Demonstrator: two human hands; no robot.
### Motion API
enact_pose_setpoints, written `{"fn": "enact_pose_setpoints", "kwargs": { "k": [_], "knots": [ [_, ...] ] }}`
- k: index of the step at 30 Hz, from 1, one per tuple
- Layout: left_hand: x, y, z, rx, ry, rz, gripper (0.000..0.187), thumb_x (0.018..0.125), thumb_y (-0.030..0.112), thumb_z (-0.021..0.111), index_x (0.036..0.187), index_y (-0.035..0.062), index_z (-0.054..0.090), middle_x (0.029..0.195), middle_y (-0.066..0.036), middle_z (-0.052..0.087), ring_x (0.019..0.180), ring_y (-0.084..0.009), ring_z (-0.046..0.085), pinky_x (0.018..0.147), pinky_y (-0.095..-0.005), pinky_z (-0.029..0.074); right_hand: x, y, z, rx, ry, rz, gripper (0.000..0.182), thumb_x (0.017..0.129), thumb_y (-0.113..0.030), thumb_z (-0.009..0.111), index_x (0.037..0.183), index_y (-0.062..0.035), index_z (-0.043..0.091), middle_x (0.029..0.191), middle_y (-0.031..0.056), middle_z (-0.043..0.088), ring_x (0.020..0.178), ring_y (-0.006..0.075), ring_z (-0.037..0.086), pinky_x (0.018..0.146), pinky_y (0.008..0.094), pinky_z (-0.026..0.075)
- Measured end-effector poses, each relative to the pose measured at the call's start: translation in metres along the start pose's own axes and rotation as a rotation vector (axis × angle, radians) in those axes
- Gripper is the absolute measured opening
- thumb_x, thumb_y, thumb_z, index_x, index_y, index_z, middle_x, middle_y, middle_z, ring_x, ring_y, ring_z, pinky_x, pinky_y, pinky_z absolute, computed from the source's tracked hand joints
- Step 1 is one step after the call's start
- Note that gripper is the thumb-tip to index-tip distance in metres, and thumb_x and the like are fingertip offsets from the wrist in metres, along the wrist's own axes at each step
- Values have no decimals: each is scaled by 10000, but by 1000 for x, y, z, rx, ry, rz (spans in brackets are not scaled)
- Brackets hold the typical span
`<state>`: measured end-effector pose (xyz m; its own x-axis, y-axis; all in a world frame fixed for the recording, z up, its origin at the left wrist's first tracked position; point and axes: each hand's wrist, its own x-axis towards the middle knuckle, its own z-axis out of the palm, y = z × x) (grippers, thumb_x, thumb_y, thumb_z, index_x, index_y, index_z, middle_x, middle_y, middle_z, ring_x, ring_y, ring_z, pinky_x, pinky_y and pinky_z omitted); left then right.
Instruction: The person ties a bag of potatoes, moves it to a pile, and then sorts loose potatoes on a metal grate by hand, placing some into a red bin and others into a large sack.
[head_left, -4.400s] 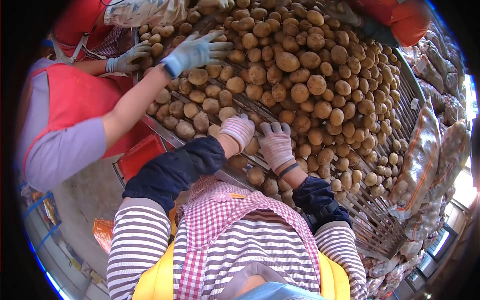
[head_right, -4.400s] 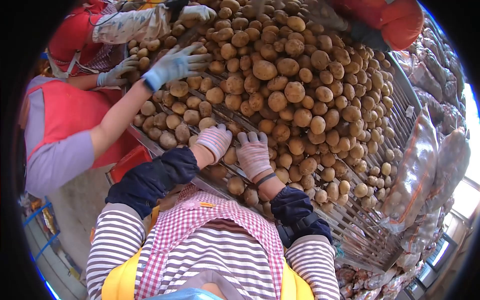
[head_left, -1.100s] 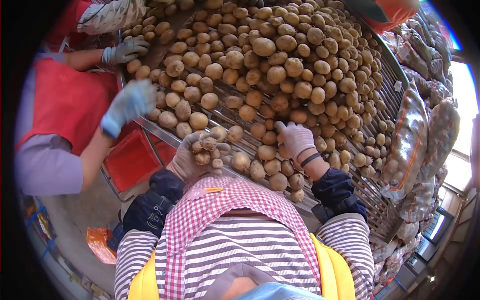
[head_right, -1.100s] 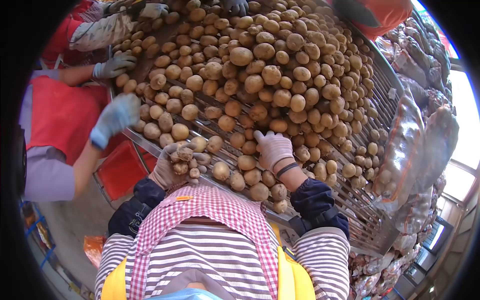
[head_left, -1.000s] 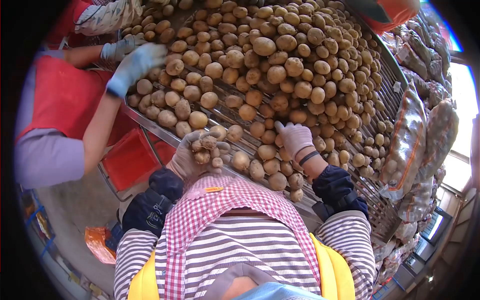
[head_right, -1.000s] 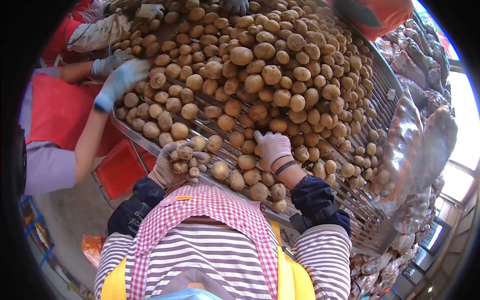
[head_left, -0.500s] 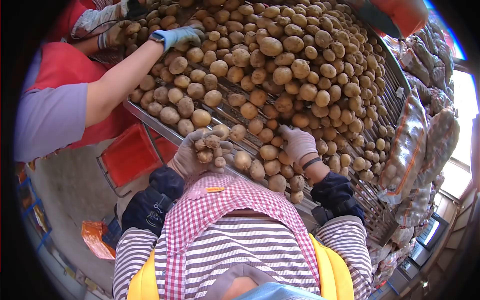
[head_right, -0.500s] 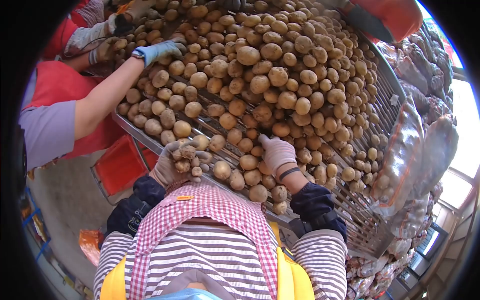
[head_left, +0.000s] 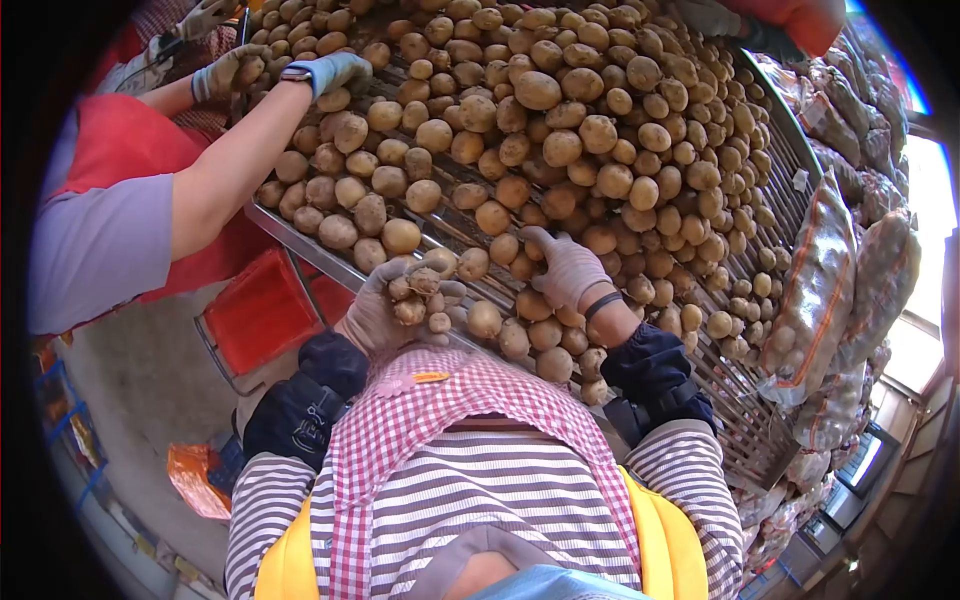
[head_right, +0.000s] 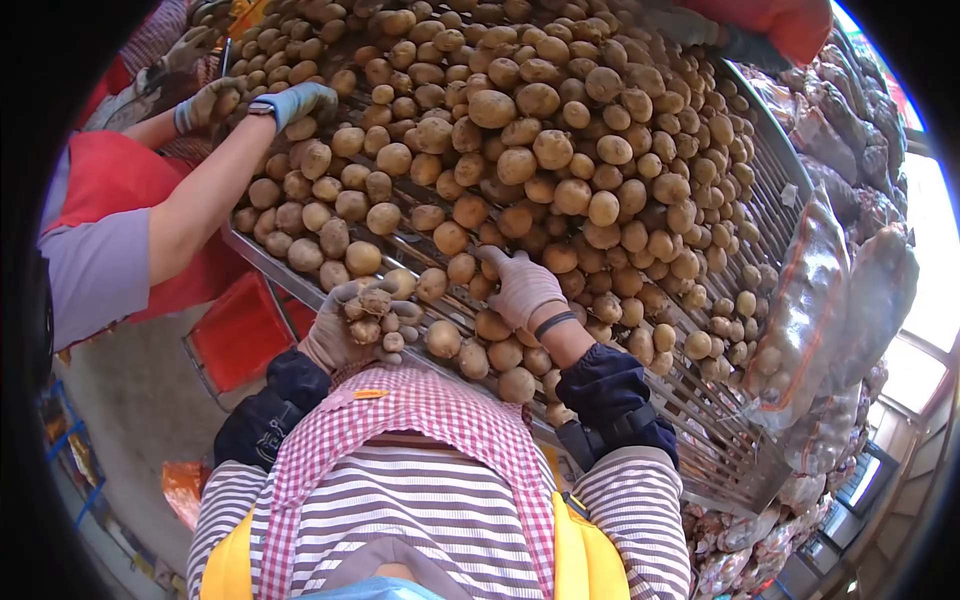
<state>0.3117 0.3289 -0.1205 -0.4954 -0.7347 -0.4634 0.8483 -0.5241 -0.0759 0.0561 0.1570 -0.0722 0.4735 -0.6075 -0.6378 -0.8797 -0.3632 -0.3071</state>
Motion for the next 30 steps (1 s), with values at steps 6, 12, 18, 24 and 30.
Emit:
{"fn": "enact_pose_setpoints", "kwargs": {
  "k": [6, 12, 18, 24, 30],
  "knots": [
    [-1, 1, 2, 28, 69, 22, 572, 930, 489, 608, 1363, 114, 601, 1306, -275, 629, 1055, -471, 678, 727, -611, 613, 1, 20, 22, 151, 162, -56, 555, 793, -184, 734, 1325, -267, 597, 1194, 212, 609, 1079, 426, 644, 930, 477, 541],
    [0, 2, -2, 18, 13, 0, 554, 930, 476, 607, 1347, 111, 628, 1299, -281, 633, 1066, -480, 667, 759, -636, 598, 13, -2, 17, 18, 151, 18, 469, 819, -202, 740, 1271, -293, 652, 1196, 199, 591, 1070, 400, 654, 924, 483, 543],
    [4, 2, -11, -14, -57, -15, 565, 927, 489, 613, 1355, 121, 623, 1315, -279, 623, 1076, -492, 658, 791, -657, 588, 13, 4, 17, -8, 155, -49, 467, 794, -191, 772, 1246, -253, 669, 1180, 208, 606, 1049, 375, 667, 908, 478, 555],
    [-1, 0, -2, 15, 39, 7, 594, 929, 514, 615, 1375, 122, 603, 1304, -289, 625, 1064, -489, 664, 763, -655, 598, -10, 48, 3, 1279, 97, -229, 428, 814, -47, 719, 1227, -94, 617, 1114, 51, 642, 1004, 154, 639, 874, 328, 560],
    [2, 2, -4, 5, -13, -22, 593, 924, 516, 622, 1364, 118, 609, 1281, -280, 636, 1049, -480, 669, 750, -654, 602, -16, 58, -5, 1794, -91, -168, 219, 956, -183, 715, 1127, -88, 616, 1018, 60, 691, 864, 172, 634, 802, 307, 546]
  ]
}}
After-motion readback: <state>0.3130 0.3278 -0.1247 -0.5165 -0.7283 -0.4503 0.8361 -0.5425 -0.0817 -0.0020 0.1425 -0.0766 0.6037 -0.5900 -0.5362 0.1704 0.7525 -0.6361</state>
